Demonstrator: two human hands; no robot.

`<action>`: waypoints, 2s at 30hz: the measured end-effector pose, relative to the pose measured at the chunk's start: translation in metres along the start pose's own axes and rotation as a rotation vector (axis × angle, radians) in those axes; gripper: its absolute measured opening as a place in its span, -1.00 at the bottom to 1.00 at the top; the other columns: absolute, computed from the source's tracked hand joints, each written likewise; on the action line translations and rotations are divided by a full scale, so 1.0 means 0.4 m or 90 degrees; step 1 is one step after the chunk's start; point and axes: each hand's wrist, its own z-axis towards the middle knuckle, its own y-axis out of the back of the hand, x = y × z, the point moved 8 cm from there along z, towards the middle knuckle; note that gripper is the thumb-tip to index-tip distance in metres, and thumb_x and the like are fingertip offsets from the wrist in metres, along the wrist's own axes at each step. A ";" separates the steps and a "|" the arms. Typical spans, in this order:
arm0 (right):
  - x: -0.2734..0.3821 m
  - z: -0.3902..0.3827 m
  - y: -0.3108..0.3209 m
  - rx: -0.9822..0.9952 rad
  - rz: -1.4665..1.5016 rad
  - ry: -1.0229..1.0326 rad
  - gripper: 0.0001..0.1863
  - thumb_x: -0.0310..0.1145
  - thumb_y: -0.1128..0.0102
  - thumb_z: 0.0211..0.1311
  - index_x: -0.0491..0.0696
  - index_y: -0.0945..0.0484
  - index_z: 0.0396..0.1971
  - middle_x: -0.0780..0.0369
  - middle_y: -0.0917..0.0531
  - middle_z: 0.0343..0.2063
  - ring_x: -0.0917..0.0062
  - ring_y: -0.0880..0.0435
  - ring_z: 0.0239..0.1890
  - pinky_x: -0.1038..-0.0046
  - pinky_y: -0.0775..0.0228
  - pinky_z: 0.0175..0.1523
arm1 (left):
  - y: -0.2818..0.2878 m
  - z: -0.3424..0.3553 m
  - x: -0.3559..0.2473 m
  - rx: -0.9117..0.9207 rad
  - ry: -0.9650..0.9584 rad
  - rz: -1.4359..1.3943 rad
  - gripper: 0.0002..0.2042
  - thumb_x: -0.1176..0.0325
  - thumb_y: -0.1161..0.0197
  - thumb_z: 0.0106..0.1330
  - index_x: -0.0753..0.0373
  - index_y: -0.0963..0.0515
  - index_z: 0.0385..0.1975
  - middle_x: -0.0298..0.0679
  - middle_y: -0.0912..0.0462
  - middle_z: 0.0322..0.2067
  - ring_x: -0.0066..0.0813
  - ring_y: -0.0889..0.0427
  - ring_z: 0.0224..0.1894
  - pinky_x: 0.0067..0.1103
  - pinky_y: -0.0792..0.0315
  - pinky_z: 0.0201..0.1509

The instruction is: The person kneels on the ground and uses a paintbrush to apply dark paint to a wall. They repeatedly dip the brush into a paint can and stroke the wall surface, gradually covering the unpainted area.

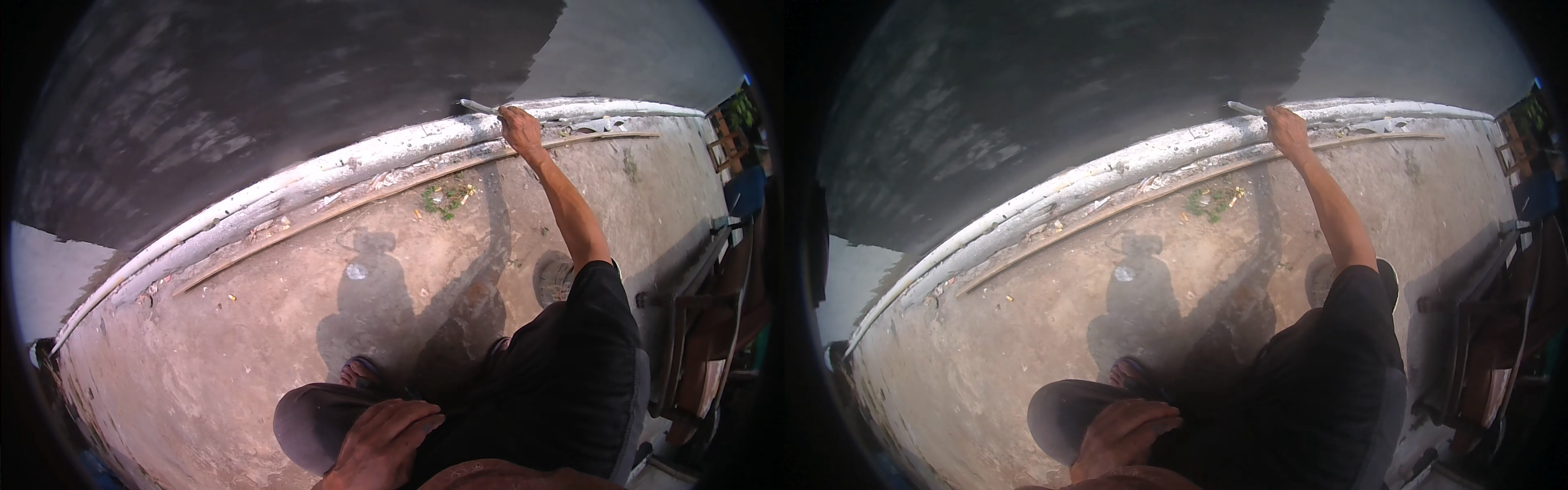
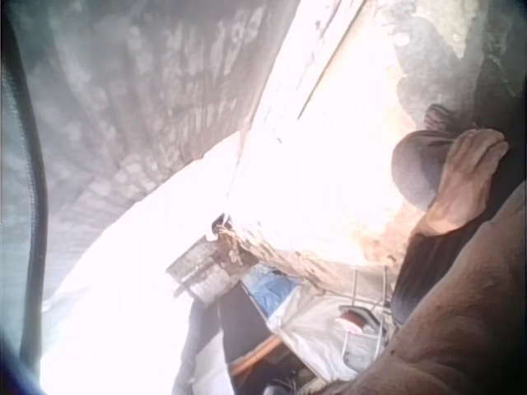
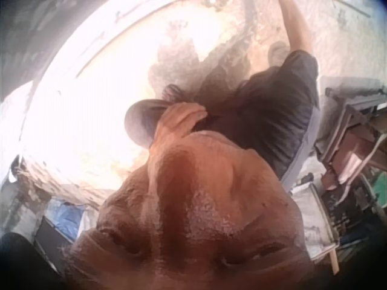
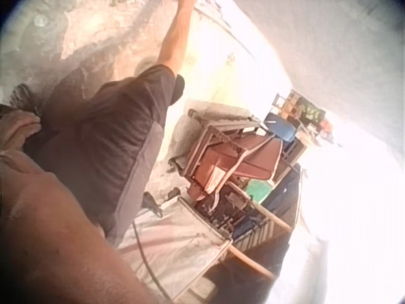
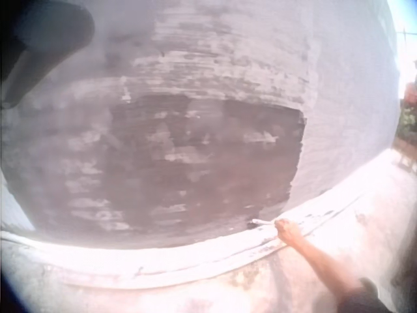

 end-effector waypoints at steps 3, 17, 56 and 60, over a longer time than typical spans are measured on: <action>0.100 -0.001 0.055 -0.074 0.101 0.115 -0.75 -0.42 -0.37 0.13 -0.05 -0.71 -0.15 0.18 -0.74 -0.29 0.27 -0.74 -0.27 0.32 -0.61 -0.21 | -0.001 -0.005 0.001 -0.001 -0.002 -0.003 -0.68 0.47 -0.26 0.10 0.26 -0.66 -0.10 -0.21 -0.67 -0.04 -0.22 -0.67 0.04 -0.29 -0.55 0.13; 0.596 0.168 -0.032 0.055 0.217 0.316 -0.83 -0.59 -0.11 0.04 -0.12 -0.59 -0.34 0.13 -0.68 -0.39 0.16 -0.70 -0.26 0.17 -0.57 -0.21 | -0.007 -0.011 0.005 0.000 0.003 -0.006 -0.64 0.47 -0.30 0.10 0.24 -0.66 -0.05 -0.22 -0.67 0.00 -0.23 -0.66 0.07 -0.29 -0.54 0.17; -0.054 -0.054 0.217 -0.043 0.053 -0.089 -0.80 -0.41 -0.18 0.20 -0.12 -0.65 -0.21 -0.01 -0.71 -0.34 0.09 -0.71 -0.27 0.14 -0.52 -0.19 | 0.016 -0.001 -0.036 -0.025 0.075 0.012 -0.67 0.55 -0.12 0.13 0.32 -0.65 -0.09 -0.09 -0.68 -0.05 -0.07 -0.64 0.02 -0.28 -0.50 0.15; -0.126 -0.165 0.152 -0.103 0.147 -0.387 -0.77 -0.37 -0.17 0.24 -0.20 -0.64 -0.22 -0.04 -0.71 -0.38 0.13 -0.73 -0.40 0.16 -0.52 -0.17 | 0.006 -0.005 0.001 -0.038 0.024 0.007 -0.54 0.71 -0.02 -0.11 0.32 -0.66 -0.15 -0.12 -0.69 -0.09 -0.08 -0.67 -0.04 -0.31 -0.53 0.11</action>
